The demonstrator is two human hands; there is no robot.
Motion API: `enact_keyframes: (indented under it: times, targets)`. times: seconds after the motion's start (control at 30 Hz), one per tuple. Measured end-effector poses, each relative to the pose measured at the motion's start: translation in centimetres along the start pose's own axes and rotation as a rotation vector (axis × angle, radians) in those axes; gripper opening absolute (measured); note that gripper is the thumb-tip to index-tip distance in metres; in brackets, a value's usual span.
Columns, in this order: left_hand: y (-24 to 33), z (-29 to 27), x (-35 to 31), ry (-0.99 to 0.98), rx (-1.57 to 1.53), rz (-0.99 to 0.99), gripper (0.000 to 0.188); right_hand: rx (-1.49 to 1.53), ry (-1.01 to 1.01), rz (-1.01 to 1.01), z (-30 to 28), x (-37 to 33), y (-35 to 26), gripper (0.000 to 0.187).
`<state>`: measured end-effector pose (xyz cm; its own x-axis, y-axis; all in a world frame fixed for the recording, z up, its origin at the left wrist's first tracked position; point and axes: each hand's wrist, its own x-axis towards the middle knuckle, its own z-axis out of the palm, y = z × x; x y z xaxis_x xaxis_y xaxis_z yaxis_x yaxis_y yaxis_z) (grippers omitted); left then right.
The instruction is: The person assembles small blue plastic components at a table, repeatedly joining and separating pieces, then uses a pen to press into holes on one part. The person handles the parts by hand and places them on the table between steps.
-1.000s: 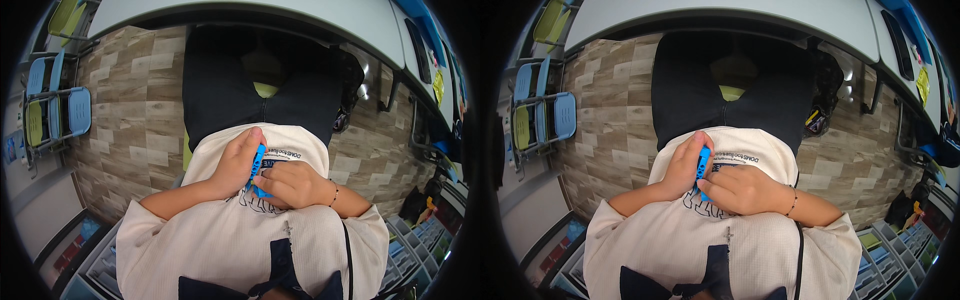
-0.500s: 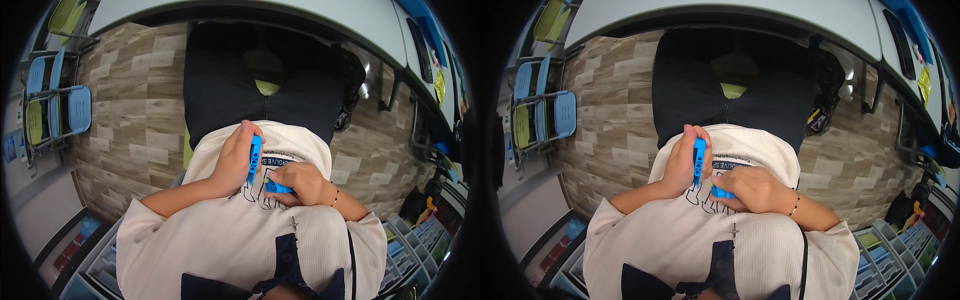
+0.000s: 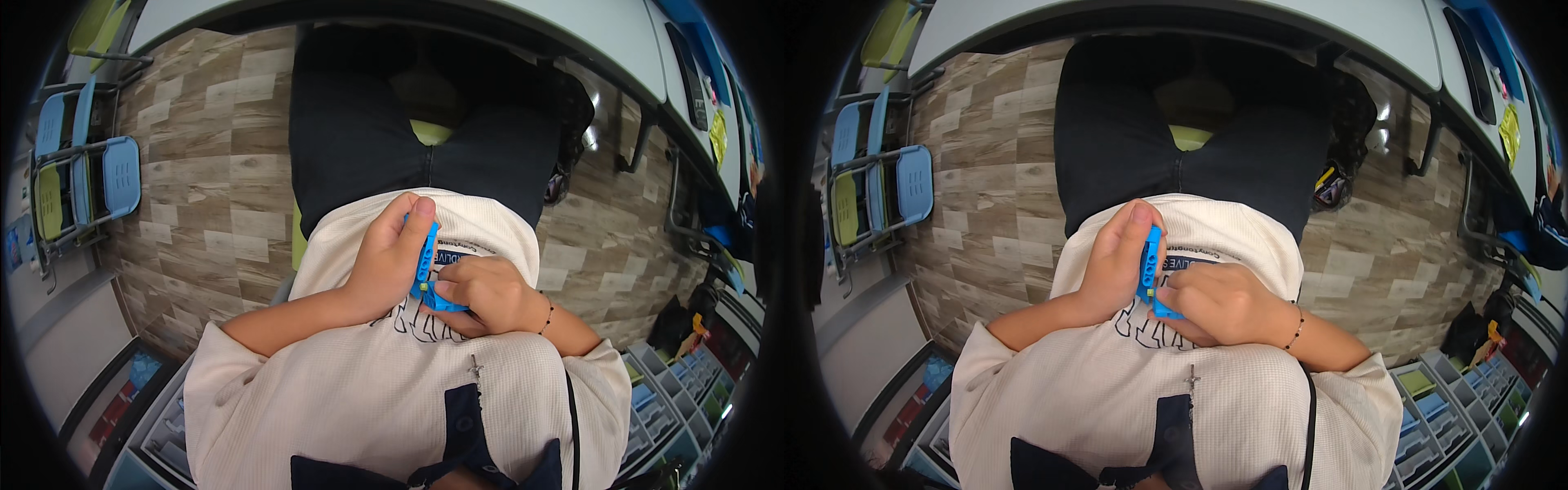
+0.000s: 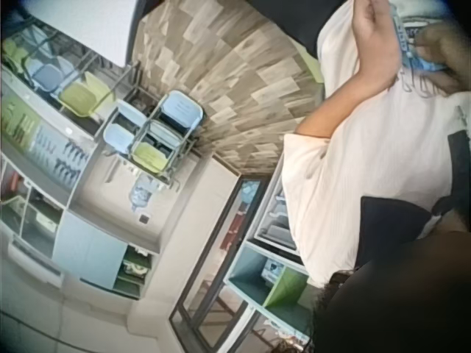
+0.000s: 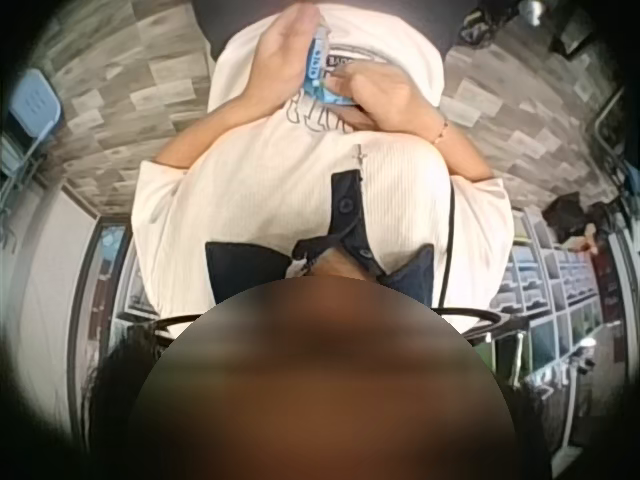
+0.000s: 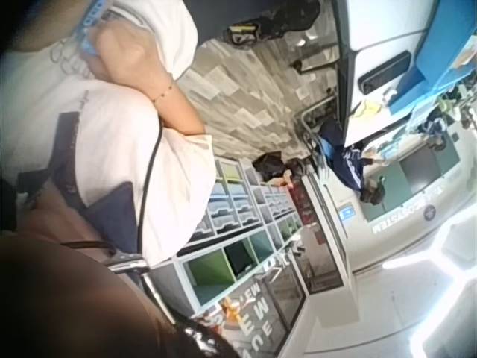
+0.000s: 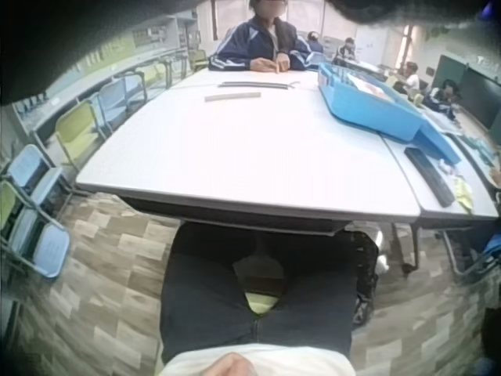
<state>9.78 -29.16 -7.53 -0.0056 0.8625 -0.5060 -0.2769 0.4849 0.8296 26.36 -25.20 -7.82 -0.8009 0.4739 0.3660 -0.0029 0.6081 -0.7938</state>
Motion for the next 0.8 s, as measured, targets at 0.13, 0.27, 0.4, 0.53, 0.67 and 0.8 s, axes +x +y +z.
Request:
enact_keyframes:
  times: [0.13,0.27,0.4,0.53,0.67,0.8]
  targets:
    - [-0.5,-0.1,0.0,-0.009,-0.026,-0.015,0.041,-0.011,-0.061,-0.035,-0.2,0.2,0.0,0.032]
    - [-1.1,-0.1,-0.4,0.004,-0.085,-0.053,0.042,-0.002,-0.095,-0.038,-0.1,0.0,0.1,0.030]
    - [-0.9,-0.8,-0.7,-0.051,-0.370,-0.111,0.044,-0.013,-0.167,0.038,-0.3,-1.1,0.3,0.032]
    - [-0.9,-0.7,-0.2,-0.001,-0.410,-0.086,0.044,0.048,0.024,-0.007,-0.4,-1.8,0.1,0.038]
    - [-0.9,-0.4,0.2,0.026,-0.152,0.032,0.044,0.067,0.018,0.051,0.1,-1.3,0.0,0.037]
    - [-0.7,-0.3,0.2,0.028,-0.024,0.082,0.044,0.020,0.006,-0.007,0.4,-0.2,0.2,0.031]
